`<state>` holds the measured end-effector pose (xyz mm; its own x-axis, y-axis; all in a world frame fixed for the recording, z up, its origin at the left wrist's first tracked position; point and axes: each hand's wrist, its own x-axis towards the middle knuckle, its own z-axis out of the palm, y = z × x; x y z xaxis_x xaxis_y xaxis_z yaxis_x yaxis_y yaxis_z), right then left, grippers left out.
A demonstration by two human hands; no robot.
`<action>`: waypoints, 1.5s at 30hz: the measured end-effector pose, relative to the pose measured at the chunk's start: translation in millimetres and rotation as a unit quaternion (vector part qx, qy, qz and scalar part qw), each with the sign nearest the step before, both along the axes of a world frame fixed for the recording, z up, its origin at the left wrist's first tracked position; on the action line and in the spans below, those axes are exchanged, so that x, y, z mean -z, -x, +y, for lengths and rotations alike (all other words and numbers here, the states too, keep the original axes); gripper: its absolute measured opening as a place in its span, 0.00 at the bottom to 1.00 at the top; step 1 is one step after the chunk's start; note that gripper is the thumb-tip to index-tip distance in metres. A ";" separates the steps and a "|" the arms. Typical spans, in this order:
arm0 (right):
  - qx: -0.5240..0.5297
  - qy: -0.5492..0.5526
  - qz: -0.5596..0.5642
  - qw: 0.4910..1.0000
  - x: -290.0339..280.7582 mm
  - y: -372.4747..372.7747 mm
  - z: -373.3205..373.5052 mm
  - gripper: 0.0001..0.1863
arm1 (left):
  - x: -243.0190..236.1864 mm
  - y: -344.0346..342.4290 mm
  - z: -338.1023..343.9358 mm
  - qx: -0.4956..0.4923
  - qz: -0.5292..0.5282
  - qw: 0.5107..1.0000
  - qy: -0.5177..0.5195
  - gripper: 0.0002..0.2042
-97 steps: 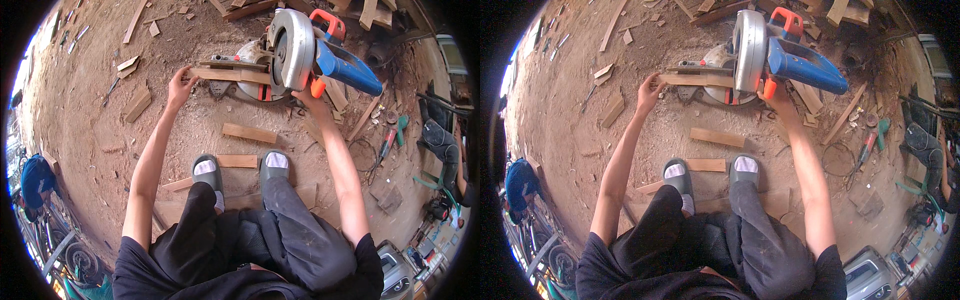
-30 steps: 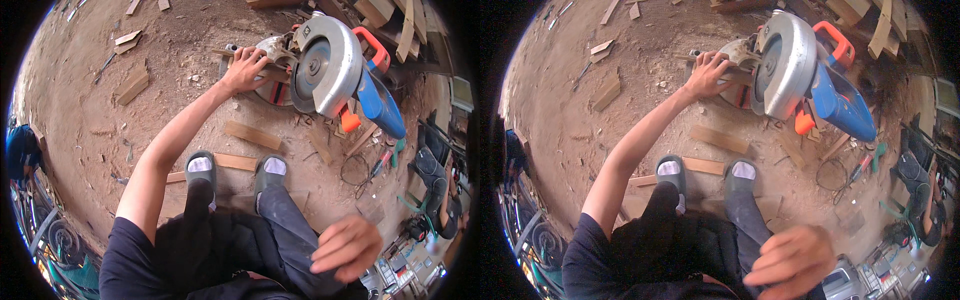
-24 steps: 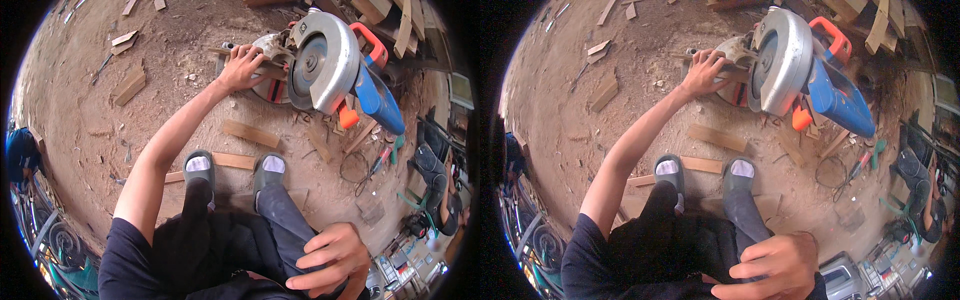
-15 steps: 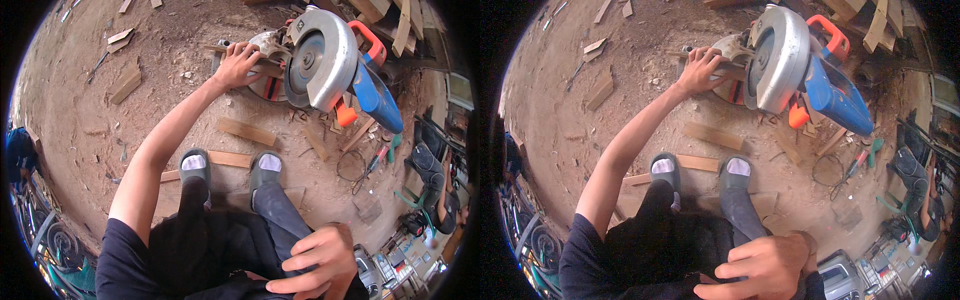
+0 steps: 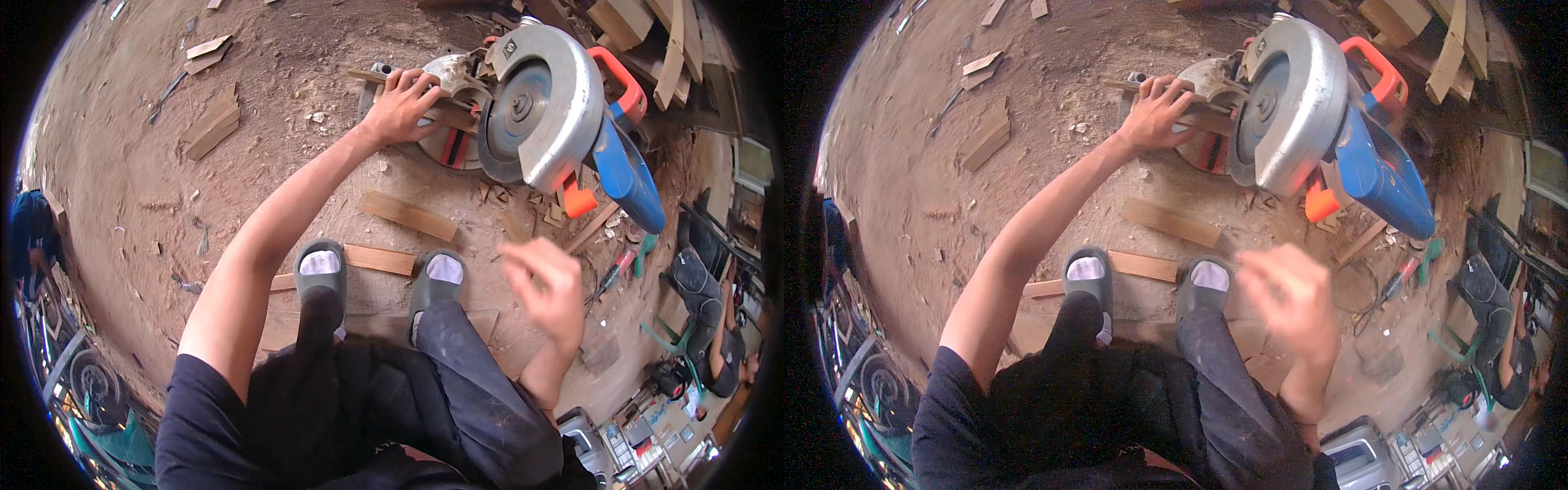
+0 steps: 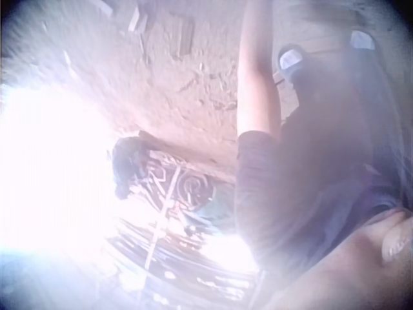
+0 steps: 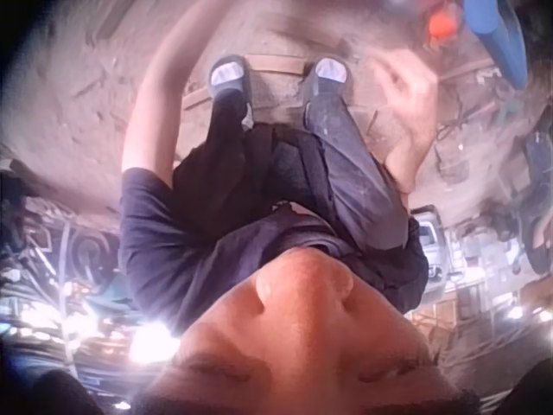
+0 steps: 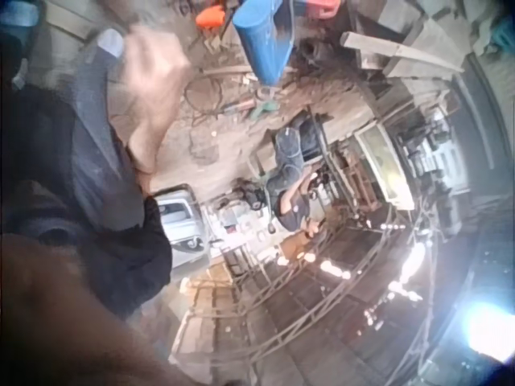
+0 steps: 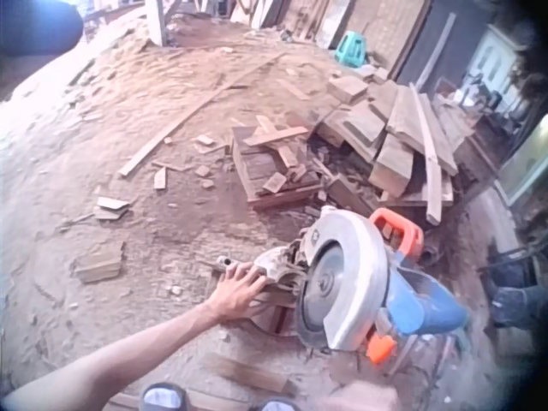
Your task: The person uses a miter saw to cut a small piece of wood, then handles and inspects several other cut wood pieces.
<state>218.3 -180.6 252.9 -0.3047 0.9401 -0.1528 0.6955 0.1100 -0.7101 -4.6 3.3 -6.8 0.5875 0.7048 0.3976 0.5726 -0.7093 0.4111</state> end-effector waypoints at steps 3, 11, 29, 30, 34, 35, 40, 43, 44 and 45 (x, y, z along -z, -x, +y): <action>0.168 0.071 -0.102 0.978 94.1 -65.9 1.3 0.15 | -2.6 -0.1 2.2 -0.003 -0.005 1.000 -0.011 0.27; 0.260 -0.085 0.049 0.961 239.2 -154.4 14.9 0.26 | -6.2 2.9 -1.9 0.003 0.002 1.000 -0.002 0.27; 0.300 -0.039 0.139 0.943 275.0 -169.1 36.6 0.31 | -9.0 3.1 -1.8 0.003 -0.001 1.000 0.004 0.26; 0.302 -0.062 0.170 0.936 282.7 -171.9 36.0 0.32 | -9.8 0.6 -1.3 0.005 -0.003 1.000 0.005 0.26; 0.307 -0.090 0.207 0.925 287.0 -168.7 39.1 0.30 | -8.6 1.4 -0.8 0.002 0.005 1.000 -0.002 0.27; 0.307 -0.102 0.214 0.922 288.1 -165.4 40.5 0.27 | -8.0 2.9 -1.2 0.003 0.002 1.000 0.000 0.27; 0.410 -0.069 0.290 0.862 329.0 -169.8 43.1 0.19 | -8.8 4.7 0.6 0.009 -0.003 1.000 0.003 0.28; 0.406 -0.097 0.268 0.868 338.7 -276.0 14.6 0.23 | -14.9 -32.7 4.9 0.030 -0.036 0.999 0.001 0.28; 0.380 -0.020 0.390 0.839 318.9 -126.0 56.5 0.13 | 0.3 24.8 -4.9 -0.005 0.031 0.999 0.014 0.28; 0.392 -0.030 0.318 0.863 315.3 -137.2 54.7 0.13 | -4.7 16.8 -2.7 -0.001 0.021 1.000 0.012 0.29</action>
